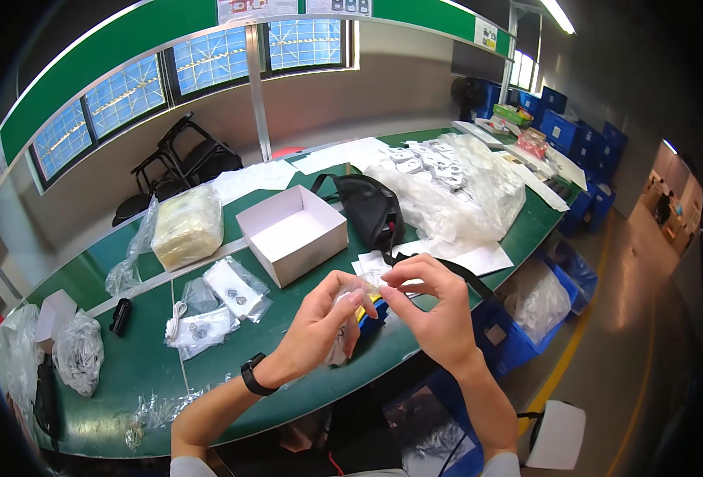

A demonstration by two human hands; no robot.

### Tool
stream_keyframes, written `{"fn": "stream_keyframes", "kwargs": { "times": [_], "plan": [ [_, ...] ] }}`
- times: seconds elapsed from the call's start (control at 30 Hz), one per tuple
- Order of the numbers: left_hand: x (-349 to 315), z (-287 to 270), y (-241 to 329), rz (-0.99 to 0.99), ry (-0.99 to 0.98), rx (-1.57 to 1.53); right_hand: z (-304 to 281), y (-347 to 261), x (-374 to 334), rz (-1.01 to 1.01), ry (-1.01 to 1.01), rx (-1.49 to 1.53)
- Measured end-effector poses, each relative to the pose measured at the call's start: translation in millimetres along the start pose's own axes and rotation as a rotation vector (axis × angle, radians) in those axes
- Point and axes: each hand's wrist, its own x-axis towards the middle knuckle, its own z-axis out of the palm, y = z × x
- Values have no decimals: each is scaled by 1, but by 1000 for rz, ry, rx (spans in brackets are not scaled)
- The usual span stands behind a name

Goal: Picking up white cables, inspecting them, and placing them into individual plastic bags at a workstation.

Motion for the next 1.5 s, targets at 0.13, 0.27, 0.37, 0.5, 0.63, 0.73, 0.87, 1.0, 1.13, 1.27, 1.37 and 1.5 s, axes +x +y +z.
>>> {"fn": "stream_keyframes", "kwargs": {
  "times": [0.13, 0.27, 0.37, 0.5, 0.63, 0.73, 0.87, 1.0, 1.13, 1.27, 1.37, 1.5],
  "plan": [
    [-2, -3, -2, 2, 26, 69, 6, 3, -2, -49, -29, -47],
    [-3, 4, 0, 38, 33, 209, 7, 4, -2, -3, -35, -78],
    [-5, 0, -1, 29, 50, 175, 7, 6, 3, 37, -79, 10],
    [-6, -11, -6, 17, 44, 108, -2, 11, 11, -29, -202, 11],
    [-9, -19, -5, -20, -11, 108, -2, 12, 14, -40, -209, -66],
    [-11, -16, 2, -55, 9, 194, -7, 7, 13, -62, -232, -225],
    [-13, -26, 3, -155, -70, 226, -14, 6, 16, 55, -370, -160],
    [-18, -28, 8, -203, -192, 228, -26, 4, 20, 145, -508, -88],
    [-21, -27, 9, -134, -151, 238, -26, 10, 21, 283, -514, 115],
    [-21, -27, 3, -167, -112, 109, -22, 27, 16, 383, -531, 348],
    [-19, -26, -4, -102, -68, 65, -5, 27, 11, 371, -469, 229],
    [-19, -31, 2, -176, -111, 88, -1, 25, 10, 301, -314, 265]
  ]
}}
